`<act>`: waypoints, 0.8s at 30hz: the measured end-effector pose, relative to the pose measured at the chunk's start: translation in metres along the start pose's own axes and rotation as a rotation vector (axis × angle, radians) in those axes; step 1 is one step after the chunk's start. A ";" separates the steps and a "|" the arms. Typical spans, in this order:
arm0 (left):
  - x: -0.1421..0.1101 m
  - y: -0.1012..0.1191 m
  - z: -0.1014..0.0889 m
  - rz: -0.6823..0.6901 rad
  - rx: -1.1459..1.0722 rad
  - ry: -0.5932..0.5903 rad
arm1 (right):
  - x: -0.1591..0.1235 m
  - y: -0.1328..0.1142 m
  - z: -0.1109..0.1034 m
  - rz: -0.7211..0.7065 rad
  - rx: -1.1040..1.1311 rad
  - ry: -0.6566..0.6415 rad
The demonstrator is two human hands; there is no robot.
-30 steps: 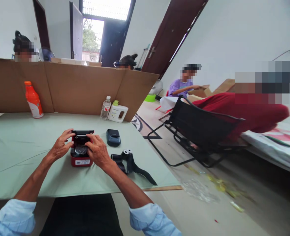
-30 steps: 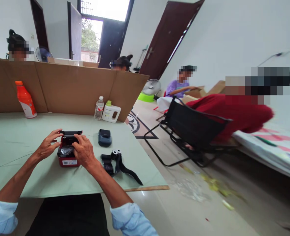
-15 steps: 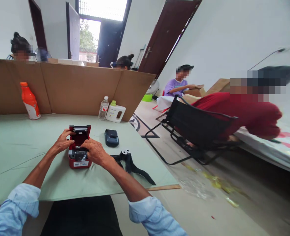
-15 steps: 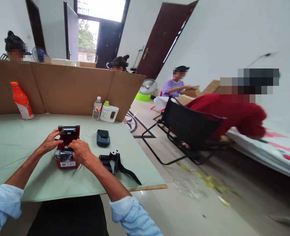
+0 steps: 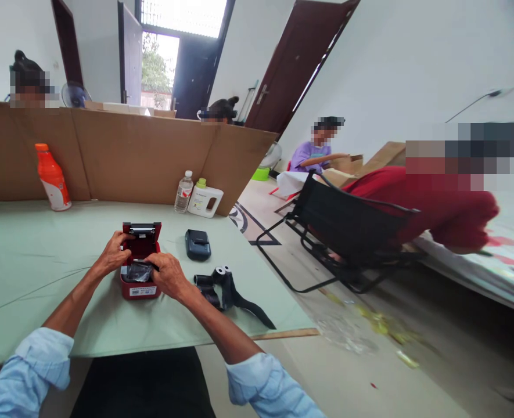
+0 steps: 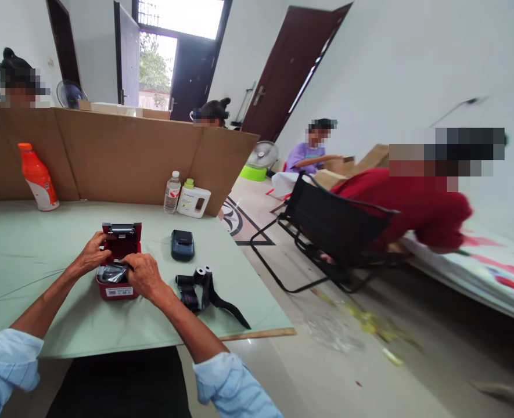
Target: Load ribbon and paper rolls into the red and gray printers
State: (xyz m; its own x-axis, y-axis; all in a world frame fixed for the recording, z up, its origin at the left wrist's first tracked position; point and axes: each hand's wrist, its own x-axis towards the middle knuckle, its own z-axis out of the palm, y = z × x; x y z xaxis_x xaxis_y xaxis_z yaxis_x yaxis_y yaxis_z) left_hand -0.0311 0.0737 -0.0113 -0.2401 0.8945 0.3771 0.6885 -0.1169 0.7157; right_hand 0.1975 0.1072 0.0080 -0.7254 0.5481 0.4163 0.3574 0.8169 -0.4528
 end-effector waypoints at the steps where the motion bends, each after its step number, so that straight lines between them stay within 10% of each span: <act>1: -0.001 0.000 0.000 0.000 0.006 0.006 | 0.000 0.000 0.002 0.006 0.007 0.011; 24: -0.026 0.037 -0.034 -0.012 0.222 0.159 | 0.020 0.005 -0.010 -0.075 0.153 -0.052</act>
State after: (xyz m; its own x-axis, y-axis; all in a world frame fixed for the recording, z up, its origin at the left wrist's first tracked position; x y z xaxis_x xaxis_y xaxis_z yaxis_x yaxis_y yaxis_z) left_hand -0.0230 0.0313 0.0255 -0.3415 0.8145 0.4689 0.8140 0.0070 0.5808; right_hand 0.1908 0.1242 0.0220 -0.7774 0.4735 0.4140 0.2106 0.8162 -0.5380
